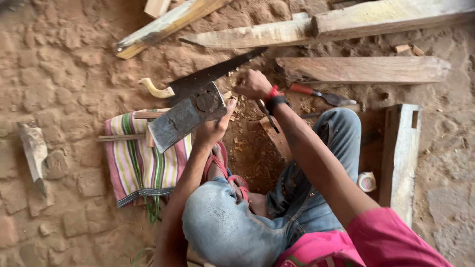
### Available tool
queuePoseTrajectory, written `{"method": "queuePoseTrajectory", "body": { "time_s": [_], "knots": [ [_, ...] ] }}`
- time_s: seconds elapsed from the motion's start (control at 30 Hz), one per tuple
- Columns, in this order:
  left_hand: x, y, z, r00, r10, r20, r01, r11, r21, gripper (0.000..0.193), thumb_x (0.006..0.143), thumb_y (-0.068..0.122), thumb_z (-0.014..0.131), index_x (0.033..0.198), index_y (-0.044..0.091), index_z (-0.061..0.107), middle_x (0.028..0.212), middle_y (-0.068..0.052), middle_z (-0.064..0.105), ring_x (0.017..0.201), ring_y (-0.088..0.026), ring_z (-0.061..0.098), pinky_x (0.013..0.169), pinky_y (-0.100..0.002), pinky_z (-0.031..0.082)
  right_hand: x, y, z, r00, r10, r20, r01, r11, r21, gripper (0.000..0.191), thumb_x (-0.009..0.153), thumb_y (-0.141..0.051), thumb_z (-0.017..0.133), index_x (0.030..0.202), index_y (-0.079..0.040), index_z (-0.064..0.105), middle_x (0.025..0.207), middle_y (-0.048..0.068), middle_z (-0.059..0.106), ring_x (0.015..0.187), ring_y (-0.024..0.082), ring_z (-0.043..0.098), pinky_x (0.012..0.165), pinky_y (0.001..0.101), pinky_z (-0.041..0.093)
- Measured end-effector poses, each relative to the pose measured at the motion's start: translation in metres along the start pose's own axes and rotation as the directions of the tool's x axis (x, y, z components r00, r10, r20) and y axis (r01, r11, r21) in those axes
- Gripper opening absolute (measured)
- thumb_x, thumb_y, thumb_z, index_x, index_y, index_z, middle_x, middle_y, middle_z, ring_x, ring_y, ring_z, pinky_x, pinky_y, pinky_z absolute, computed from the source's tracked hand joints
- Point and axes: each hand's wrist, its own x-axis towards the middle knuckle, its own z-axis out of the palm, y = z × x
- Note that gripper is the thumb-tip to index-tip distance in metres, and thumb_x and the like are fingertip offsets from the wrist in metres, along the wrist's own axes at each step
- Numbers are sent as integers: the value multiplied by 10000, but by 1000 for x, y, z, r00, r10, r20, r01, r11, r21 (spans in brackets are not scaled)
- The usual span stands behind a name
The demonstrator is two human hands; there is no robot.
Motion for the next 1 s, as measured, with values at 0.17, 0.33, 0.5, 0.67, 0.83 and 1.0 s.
{"method": "queuePoseTrajectory", "body": {
  "time_s": [0.17, 0.33, 0.5, 0.67, 0.83, 1.0],
  "knots": [
    [-11, -27, 10, 996, -7, 90, 21, 987, -158, 374, 1011, 337, 631, 1080, -6, 764, 1035, -173, 819, 956, -244, 779, 857, -352, 610, -143, 25, 3, 982, -76, -175, 112, 973, 204, 343, 1008, -333, 617, 869, -19, 618, 611, 104, 606, 508, 156, 584, 492, 334, 457],
    [6, -67, 32, 779, 14, 627, 262, 901, -345, 711, 1084, 485, 177, 1595, -9, 182, 1682, -231, 107, 1570, -303, 153, 1266, -389, 131, -260, 86, 41, 918, -162, -362, 261, 933, 246, 162, 936, -135, 674, 868, 6, 630, 747, 94, 601, 643, 142, 558, 610, 313, 468],
    [17, -74, 37, 752, 13, 659, 299, 884, -359, 741, 1071, 523, 132, 1620, 27, 90, 1696, -209, 13, 1584, -302, 87, 1272, -398, 91, -304, 111, 60, 822, -294, -488, 450, 861, 238, 201, 979, -68, 649, 807, -12, 560, 819, 74, 618, 844, 192, 623, 794, 326, 506],
    [5, -62, 35, 838, -4, 546, 176, 949, -262, 655, 1087, 467, 229, 1602, 70, 307, 1677, -199, 251, 1547, -306, 301, 1277, -399, 250, -255, 75, 43, 864, -2, -504, 135, 964, 227, 282, 948, -149, 688, 748, 30, 600, 606, 101, 543, 544, 186, 505, 554, 318, 411],
    [5, -47, 28, 946, -86, 313, 135, 981, -137, 610, 1033, 506, 446, 1463, 109, 616, 1511, -131, 661, 1428, -230, 651, 1187, -339, 541, -108, 33, 14, 794, -363, -488, 485, 861, 150, 251, 979, -264, 705, 1086, -53, 620, 841, 49, 641, 719, 172, 615, 633, 320, 528],
    [5, -55, 30, 883, 69, 464, 134, 911, -390, 523, 1121, 369, 427, 1552, 72, 413, 1601, -164, 361, 1482, -271, 371, 1193, -343, 312, -37, 36, 29, 942, -145, -301, 215, 954, 211, 490, 925, -291, 720, 1301, -101, 469, 803, 155, 686, 660, 260, 670, 601, 401, 570]
  ]
}}
